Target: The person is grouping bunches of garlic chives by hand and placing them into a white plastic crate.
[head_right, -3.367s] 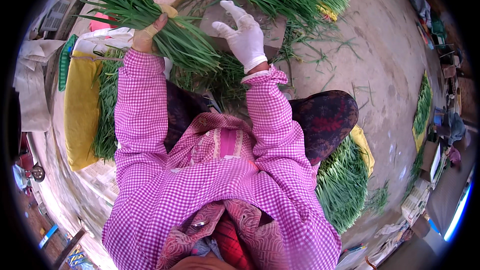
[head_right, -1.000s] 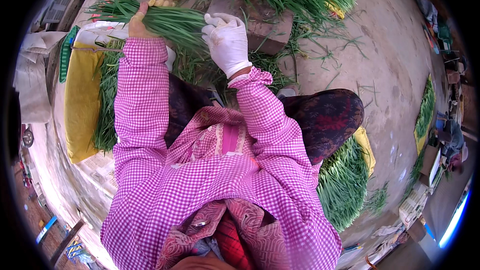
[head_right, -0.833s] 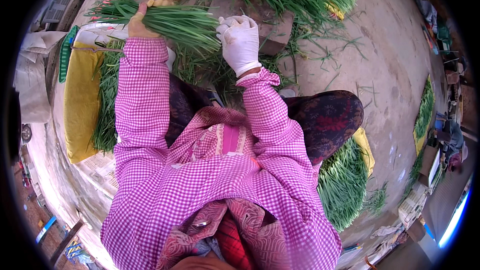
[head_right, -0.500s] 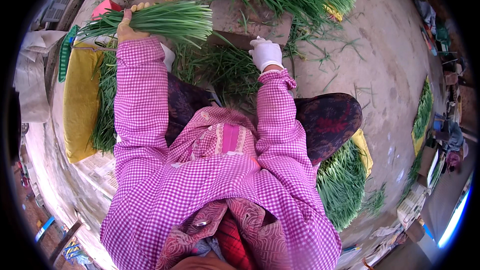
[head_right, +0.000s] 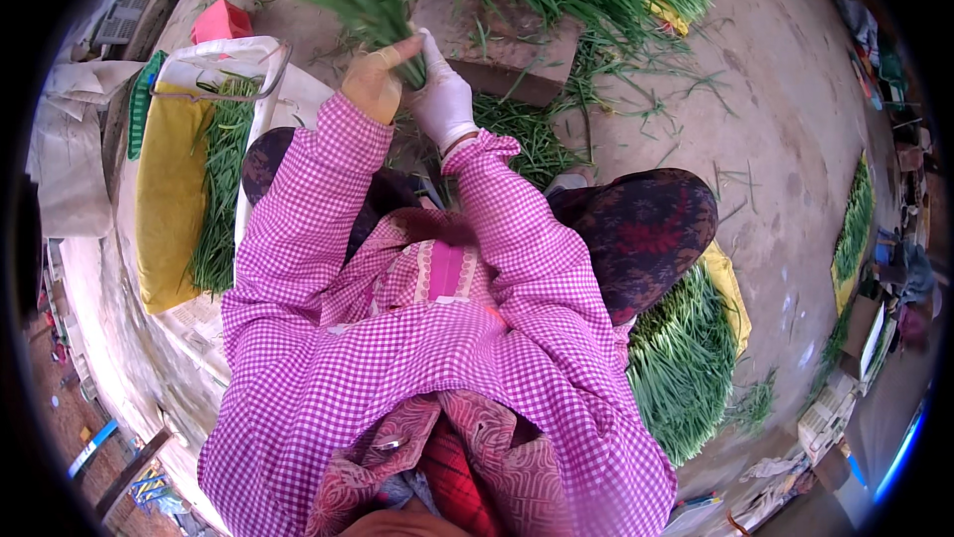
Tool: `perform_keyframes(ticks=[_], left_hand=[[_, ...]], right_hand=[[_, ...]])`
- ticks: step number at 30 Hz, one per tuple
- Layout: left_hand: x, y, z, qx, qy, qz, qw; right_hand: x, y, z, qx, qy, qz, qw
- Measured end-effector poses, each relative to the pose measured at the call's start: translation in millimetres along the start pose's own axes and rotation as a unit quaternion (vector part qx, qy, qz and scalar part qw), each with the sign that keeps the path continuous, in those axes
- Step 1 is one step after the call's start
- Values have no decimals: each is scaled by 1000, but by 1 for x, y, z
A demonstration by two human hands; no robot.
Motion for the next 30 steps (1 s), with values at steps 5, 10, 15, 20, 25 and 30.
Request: perform_keyframes(ticks=[5,10,15,20,25,30], left_hand=[[-61,37,12,178,64,-134,973],[-11,1,22,235,-28,-169,957],[10,2,54,264,6,-247,932],[-3,15,61,262,181,-461,829],[-5,-1,55,200,219,-408,864],[16,-36,48,21,-20,-28,999]], right_hand=[[-11,-51,-23,141,58,-421,894],[8,-81,-14,222,19,-598,770],[4,-75,-15,241,25,-596,765],[0,-65,-11,252,51,-591,764],[7,-66,-11,245,28,-628,738],[-1,-87,-18,243,-16,-727,641]])
Point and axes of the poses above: each hand's wrist, its own z-axis away from the middle knuckle, its own y-axis out of the palm, x = y × z, the point moved 9 cm from there along -z, towards the middle knuckle, and after that the axes turned 15 degrees about y, right-handed, at the moved point
